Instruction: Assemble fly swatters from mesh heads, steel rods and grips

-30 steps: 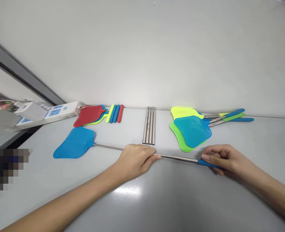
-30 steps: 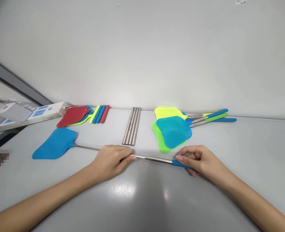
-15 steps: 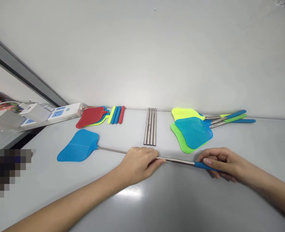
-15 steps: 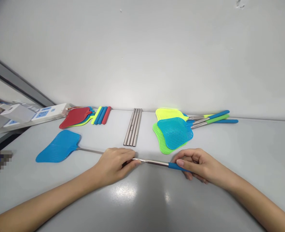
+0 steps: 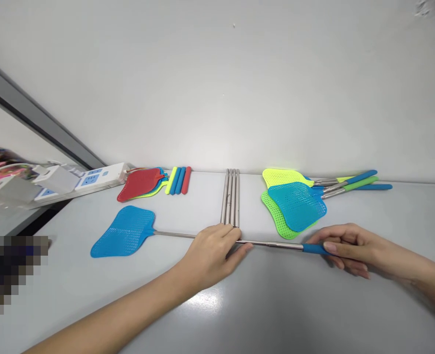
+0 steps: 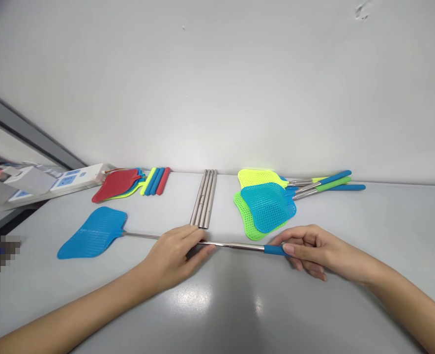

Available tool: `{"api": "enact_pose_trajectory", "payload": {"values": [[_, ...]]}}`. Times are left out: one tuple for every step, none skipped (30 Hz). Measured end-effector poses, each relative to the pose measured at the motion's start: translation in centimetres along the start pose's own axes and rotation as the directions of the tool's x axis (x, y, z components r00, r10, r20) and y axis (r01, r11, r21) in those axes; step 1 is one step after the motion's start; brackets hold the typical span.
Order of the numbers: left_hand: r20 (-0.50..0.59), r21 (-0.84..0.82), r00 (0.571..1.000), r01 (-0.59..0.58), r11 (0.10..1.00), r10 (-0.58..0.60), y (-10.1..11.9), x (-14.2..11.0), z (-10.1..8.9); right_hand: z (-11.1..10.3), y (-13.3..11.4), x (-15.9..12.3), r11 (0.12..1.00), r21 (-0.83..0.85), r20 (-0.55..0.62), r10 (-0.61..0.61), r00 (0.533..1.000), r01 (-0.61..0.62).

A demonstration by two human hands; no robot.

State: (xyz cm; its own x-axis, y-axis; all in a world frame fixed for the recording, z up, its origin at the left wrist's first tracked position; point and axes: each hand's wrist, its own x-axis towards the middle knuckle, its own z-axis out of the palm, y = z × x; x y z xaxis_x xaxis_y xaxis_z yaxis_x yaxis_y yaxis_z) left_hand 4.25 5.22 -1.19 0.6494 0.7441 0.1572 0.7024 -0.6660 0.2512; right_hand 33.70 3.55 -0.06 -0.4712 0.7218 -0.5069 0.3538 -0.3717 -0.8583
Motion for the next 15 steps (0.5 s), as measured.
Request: {"api": "enact_pose_trajectory", "payload": {"values": [[-0.009,-0.005,1.0,0.007,1.0,-0.007,0.0,0.0,0.0,0.0,0.0,0.0,1.0,0.01,0.0,-0.007,1.0,0.007],[-0.016,-0.009,1.0,0.015,1.0,-0.015,0.0,0.0,0.0,-0.1,0.1,0.0,1.0,0.022,-0.001,-0.013,1.0,0.013],[-0.025,-0.012,0.999,0.023,1.0,-0.023,0.0,0.0,0.0,-0.1,0.2,0.0,0.999,0.033,-0.003,-0.015,1.0,0.015],[-0.033,-0.014,0.999,0.033,0.999,-0.034,0.0,0.0,0.0,-0.2,0.3,0.0,0.999,0.041,-0.007,-0.015,1.0,0.015],[-0.038,-0.015,0.998,0.045,0.999,-0.046,0.0,0.0,0.0,-0.2,0.4,0.0,0.999,0.047,-0.011,-0.014,1.0,0.015],[-0.044,-0.014,0.997,0.059,0.998,-0.06,-0.1,0.0,0.0,-0.3,0.5,0.0,0.998,0.053,-0.012,-0.013,1.0,0.014],[-0.051,-0.009,0.996,0.078,0.997,-0.079,-0.1,0.0,-0.1,-0.4,0.6,0.1,0.998,0.059,-0.015,-0.013,1.0,0.014],[-0.061,-0.001,0.993,0.105,0.994,-0.105,-0.1,0.0,-0.1,-0.5,0.8,0.1,0.998,0.066,-0.017,-0.017,1.0,0.018],[-0.076,0.011,0.988,0.138,0.99,-0.137,-0.1,0.1,-0.1,-0.6,0.9,0.1,0.997,0.076,-0.02,-0.022,1.0,0.024],[-0.092,0.024,0.981,0.175,0.984,-0.172,-0.2,0.1,-0.1,-0.7,1.0,0.2,0.996,0.089,-0.026,-0.027,0.999,0.029],[-0.11,0.038,0.973,0.21,0.977,-0.205,-0.2,0.1,-0.1,-0.8,1.1,0.1,0.994,0.105,-0.036,-0.029,0.999,0.032],[-0.124,0.05,0.965,0.241,0.969,-0.233,-0.2,0.2,-0.2,-0.9,1.1,0.1,0.992,0.122,-0.047,-0.029,0.998,0.034],[-0.131,0.06,0.958,0.263,0.963,-0.253,-0.2,0.2,-0.2,-0.9,1.0,0.1,0.989,0.141,-0.058,-0.029,0.998,0.037],[-0.133,0.069,0.954,0.278,0.958,-0.267,-0.2,0.2,-0.2,-0.9,0.8,0.0,0.987,0.157,-0.069,-0.026,0.997,0.037],[-0.133,0.077,0.951,0.29,0.954,-0.278,-0.2,0.2,-0.3,-0.9,0.5,-0.1,0.985,0.168,-0.08,-0.02,0.997,0.033]]}}
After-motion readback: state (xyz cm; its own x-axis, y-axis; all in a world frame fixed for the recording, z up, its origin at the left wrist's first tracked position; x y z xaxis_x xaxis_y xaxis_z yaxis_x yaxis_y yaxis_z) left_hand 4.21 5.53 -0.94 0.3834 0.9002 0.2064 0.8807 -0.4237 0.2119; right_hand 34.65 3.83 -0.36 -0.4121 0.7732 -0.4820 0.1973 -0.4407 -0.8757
